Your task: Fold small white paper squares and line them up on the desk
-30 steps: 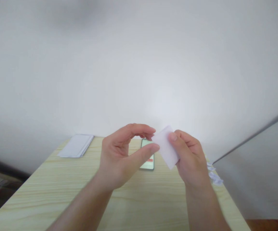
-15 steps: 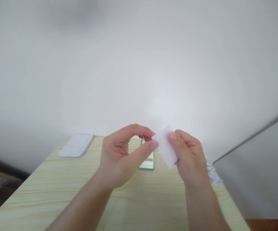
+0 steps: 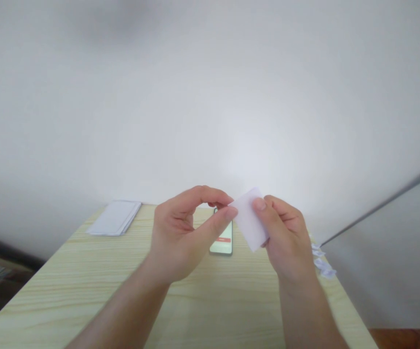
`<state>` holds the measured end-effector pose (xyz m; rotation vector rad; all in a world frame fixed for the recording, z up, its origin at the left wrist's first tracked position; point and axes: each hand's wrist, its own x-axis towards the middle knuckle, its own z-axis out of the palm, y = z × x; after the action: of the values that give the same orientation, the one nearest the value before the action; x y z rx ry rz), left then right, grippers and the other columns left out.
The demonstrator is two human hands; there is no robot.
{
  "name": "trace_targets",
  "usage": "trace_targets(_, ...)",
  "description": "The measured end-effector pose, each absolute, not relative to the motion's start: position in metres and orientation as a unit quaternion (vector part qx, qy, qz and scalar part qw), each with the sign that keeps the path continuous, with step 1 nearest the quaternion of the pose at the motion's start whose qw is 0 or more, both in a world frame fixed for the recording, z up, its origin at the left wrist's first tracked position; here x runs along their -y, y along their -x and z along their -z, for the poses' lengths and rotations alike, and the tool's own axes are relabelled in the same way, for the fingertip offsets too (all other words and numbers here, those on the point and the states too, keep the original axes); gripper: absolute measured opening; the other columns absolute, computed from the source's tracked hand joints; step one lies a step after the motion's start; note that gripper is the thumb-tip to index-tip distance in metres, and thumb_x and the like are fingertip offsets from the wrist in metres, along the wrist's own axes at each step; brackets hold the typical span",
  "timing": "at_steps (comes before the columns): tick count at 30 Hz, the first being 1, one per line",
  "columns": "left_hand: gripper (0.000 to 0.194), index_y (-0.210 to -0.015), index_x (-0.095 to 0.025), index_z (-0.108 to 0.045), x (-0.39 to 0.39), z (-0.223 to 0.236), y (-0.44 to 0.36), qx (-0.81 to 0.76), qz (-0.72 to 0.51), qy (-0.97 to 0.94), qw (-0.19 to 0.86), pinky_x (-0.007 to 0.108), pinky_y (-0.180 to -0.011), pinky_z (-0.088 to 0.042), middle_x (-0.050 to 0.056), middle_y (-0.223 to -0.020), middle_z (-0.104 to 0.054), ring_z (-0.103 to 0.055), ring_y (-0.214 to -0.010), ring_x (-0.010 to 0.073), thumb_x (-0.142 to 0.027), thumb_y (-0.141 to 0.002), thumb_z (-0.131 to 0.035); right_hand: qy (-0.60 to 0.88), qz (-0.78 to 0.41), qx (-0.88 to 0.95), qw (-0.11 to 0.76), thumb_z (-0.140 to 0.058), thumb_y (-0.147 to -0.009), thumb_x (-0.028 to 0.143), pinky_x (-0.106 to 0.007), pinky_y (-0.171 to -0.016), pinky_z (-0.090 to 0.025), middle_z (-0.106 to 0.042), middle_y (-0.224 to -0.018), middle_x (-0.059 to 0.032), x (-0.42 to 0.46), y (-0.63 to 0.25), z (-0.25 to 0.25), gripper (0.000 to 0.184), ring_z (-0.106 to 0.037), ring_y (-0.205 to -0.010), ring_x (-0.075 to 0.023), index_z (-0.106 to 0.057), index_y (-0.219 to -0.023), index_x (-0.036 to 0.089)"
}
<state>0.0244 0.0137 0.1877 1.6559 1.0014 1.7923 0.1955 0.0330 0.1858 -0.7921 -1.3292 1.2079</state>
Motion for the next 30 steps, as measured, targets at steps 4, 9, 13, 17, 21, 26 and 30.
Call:
trace_targets(4,0.007,-0.086,-0.019,-0.074,-0.0165,-0.1873,-0.0232,-0.365,-0.648,-0.588,0.317,0.026,-0.068,-0.053,0.004,-0.08,-0.073,-0.066,-0.074,0.0155,-0.022,-0.083,-0.079,0.35,-0.506,0.571,0.544,-0.069,-0.092,0.046,-0.022,-0.042,-0.024,-0.042,-0.051,0.0059,-0.0308,-0.1958,-0.1913,0.047,-0.035,-0.047,-0.0072,-0.048,-0.06,0.019)
trace_targets(9,0.013,-0.09,-0.017,-0.074,-0.0216,-0.1875,-0.0223,-0.33,-0.599,-0.573,0.451,0.028,-0.068,-0.055,0.004,-0.08,-0.073,-0.068,-0.074,0.0167,-0.03,-0.088,-0.074,0.366,-0.472,0.582,0.552,-0.068,-0.093,0.045,-0.022,-0.045,-0.029,-0.047,-0.052,0.005,-0.0312,-0.1948,-0.1922,0.047,-0.039,-0.049,-0.0074,-0.049,-0.059,0.018)
trace_targets(13,0.019,-0.083,-0.016,-0.072,-0.0213,-0.1872,-0.0242,-0.354,-0.558,-0.6,0.451,0.027,-0.067,-0.051,0.004,-0.078,-0.07,-0.065,-0.074,0.0157,-0.033,-0.09,-0.071,0.36,-0.467,0.589,0.553,-0.067,-0.094,0.044,-0.021,-0.045,-0.032,-0.052,-0.051,0.0042,-0.0338,-0.1929,-0.1896,0.046,-0.043,-0.049,-0.0078,-0.05,-0.06,0.018)
trace_targets(17,0.023,-0.079,-0.016,-0.069,-0.0204,-0.1871,-0.0235,-0.371,-0.551,-0.618,0.422,0.027,-0.069,-0.049,0.003,-0.076,-0.067,-0.061,-0.074,0.0147,-0.034,-0.093,-0.067,0.341,-0.455,0.609,0.553,-0.067,-0.095,0.041,-0.021,-0.048,-0.04,-0.061,-0.058,0.0028,-0.0359,-0.1917,-0.1886,0.035,-0.052,-0.052,-0.0088,-0.061,-0.068,0.019)
trace_targets(21,0.026,-0.078,-0.016,-0.068,-0.0193,-0.1896,-0.0201,-0.4,-0.528,-0.636,0.397,0.026,-0.062,-0.043,0.002,-0.072,-0.064,-0.056,-0.069,0.0133,-0.036,-0.094,-0.066,0.334,-0.442,0.61,0.567,-0.072,-0.091,0.036,-0.021,-0.051,-0.046,-0.069,-0.072,0.0022,-0.0368,-0.1933,-0.1872,0.013,-0.058,-0.058,-0.0097,-0.074,-0.092,0.023)
trace_targets(26,0.03,-0.073,-0.015,-0.067,-0.0181,-0.1925,-0.0186,-0.422,-0.506,-0.649,0.381,0.025,-0.059,-0.038,0.0,-0.067,-0.06,-0.051,-0.065,0.0119,-0.037,-0.094,-0.065,0.342,-0.438,0.597,0.579,-0.071,-0.092,0.036,-0.019,-0.048,-0.044,-0.067,-0.067,0.003,-0.0367,-0.1963,-0.1863,0.016,-0.057,-0.056,-0.0088,-0.074,-0.084,0.022)
trace_targets(30,0.031,-0.073,-0.015,-0.066,-0.0189,-0.1926,-0.0187,-0.413,-0.507,-0.643,0.397,0.025,-0.059,-0.038,0.0,-0.067,-0.059,-0.05,-0.066,0.0117,-0.038,-0.094,-0.064,0.353,-0.434,0.598,0.573,-0.071,-0.092,0.035,-0.02,-0.05,-0.044,-0.066,-0.066,0.0026,-0.0368,-0.1965,-0.1866,0.019,-0.056,-0.057,-0.009,-0.073,-0.08,0.021)
